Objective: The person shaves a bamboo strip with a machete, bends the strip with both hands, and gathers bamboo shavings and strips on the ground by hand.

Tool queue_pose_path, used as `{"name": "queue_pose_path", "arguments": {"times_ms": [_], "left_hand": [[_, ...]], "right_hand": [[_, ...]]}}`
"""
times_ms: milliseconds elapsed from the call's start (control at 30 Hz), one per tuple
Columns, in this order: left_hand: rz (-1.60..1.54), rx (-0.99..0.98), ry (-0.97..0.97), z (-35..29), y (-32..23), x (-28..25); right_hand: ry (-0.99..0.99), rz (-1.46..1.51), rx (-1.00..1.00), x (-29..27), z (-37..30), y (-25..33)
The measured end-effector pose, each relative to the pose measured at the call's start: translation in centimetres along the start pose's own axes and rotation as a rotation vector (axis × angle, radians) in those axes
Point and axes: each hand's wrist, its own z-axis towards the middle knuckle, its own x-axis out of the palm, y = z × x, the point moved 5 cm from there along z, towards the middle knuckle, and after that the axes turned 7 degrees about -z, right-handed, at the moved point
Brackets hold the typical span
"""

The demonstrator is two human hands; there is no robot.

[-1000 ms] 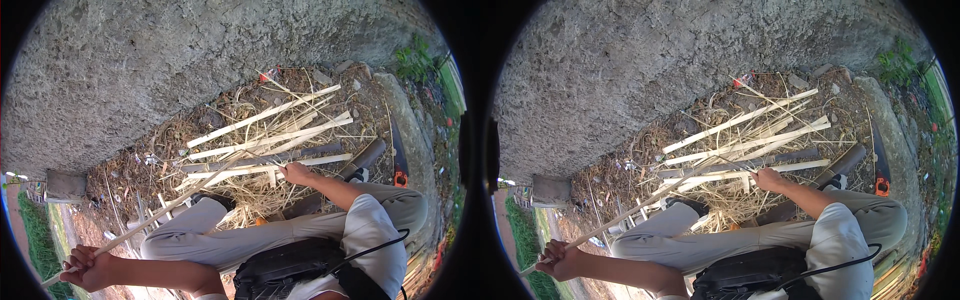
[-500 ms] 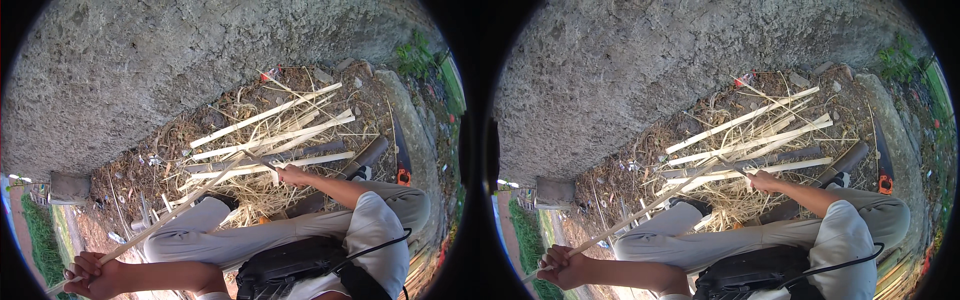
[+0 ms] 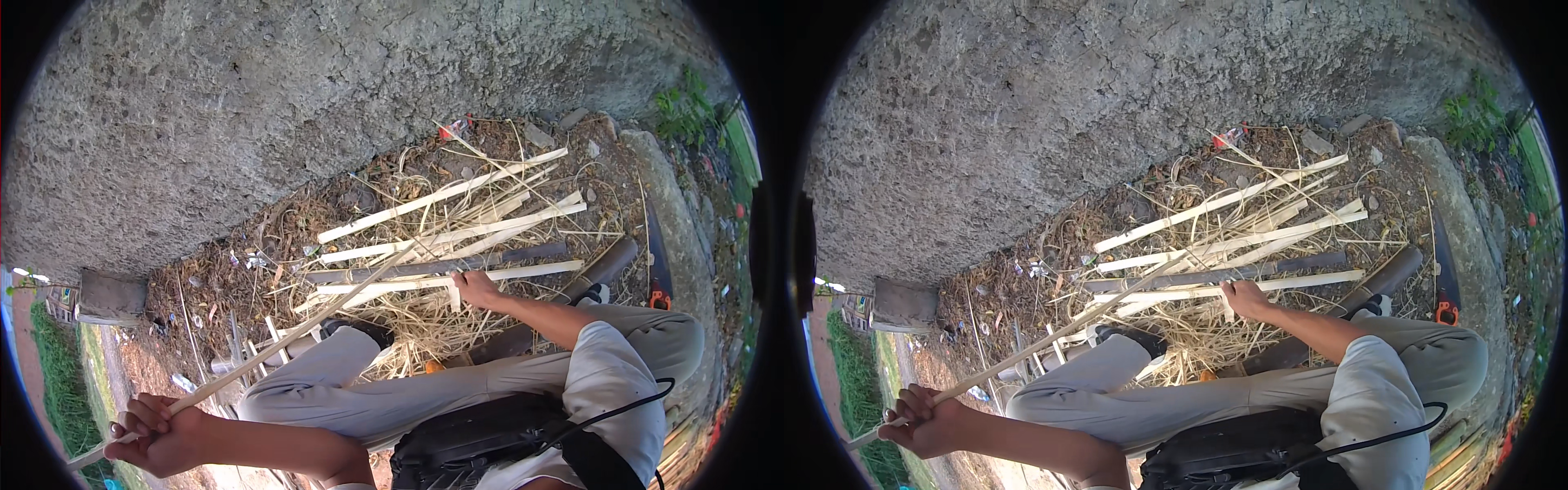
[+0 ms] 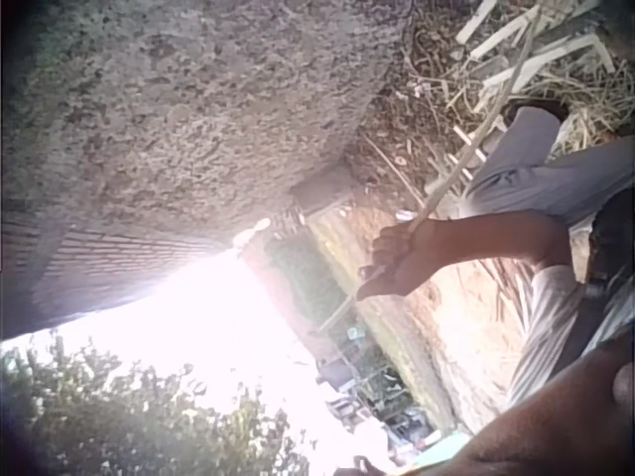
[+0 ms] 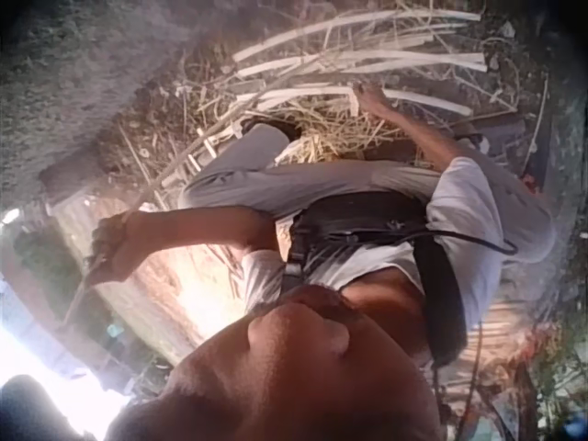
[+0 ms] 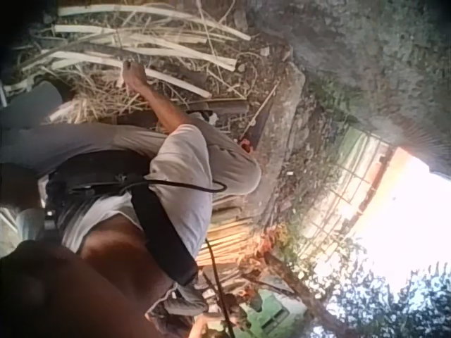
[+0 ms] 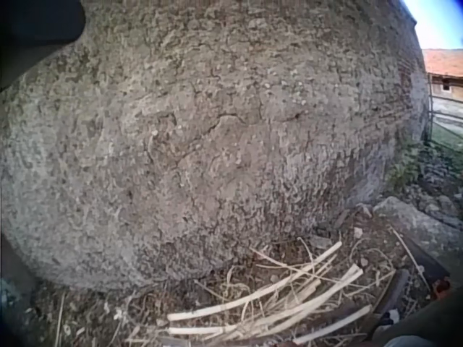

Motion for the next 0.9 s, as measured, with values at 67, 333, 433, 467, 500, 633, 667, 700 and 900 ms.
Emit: {"name": "queue_pose_path", "arguments": {"times_ms": [67,333,433,467,500,633,667,700,900], "left_hand": [[0.047,0.015,-0.031,0.9,-1.3,-1.3],[-0.019,0.206,-0.198,2.5,-6.5,-3.7],[-0.091,0.252,-0.189,2.6,-11.0,-5.4],[-0.035,0.361,-0.244,2.0,-13.0,-5.6],[-0.059,0.377,-0.224,1.6,-13.7,-5.9],[0.035,0.346,-0.221,2.0,-12.1,-5.7],[0.054,0.27,-0.217,2.0,-11.2,-4.6],[0.067,0.221,-0.21,2.4,-9.9,-4.4],[-0.037,0.193,-0.238,3.7,-7.7,-6.2]], "right_hand": [[-0.051,-0.004,-0.05,-1.0,-0.5,1.7],[-0.388,-0.043,-0.741,-8.0,-6.0,15.7],[-0.408,-0.109,-0.446,-9.5,-0.7,11.2],[-0.227,-0.023,-0.078,-10.9,1.6,7.2],[-0.274,0.045,0.039,-9.3,5.2,-2.0],[-0.339,-0.002,0.017,-12.4,0.1,5.0],[-0.391,0.011,-0.105,-12.6,1.0,4.2],[-0.392,0.016,-0.115,-12.8,0.9,5.3],[0.06,1.433,0.47,-9.0,2.3,2.9]]}}
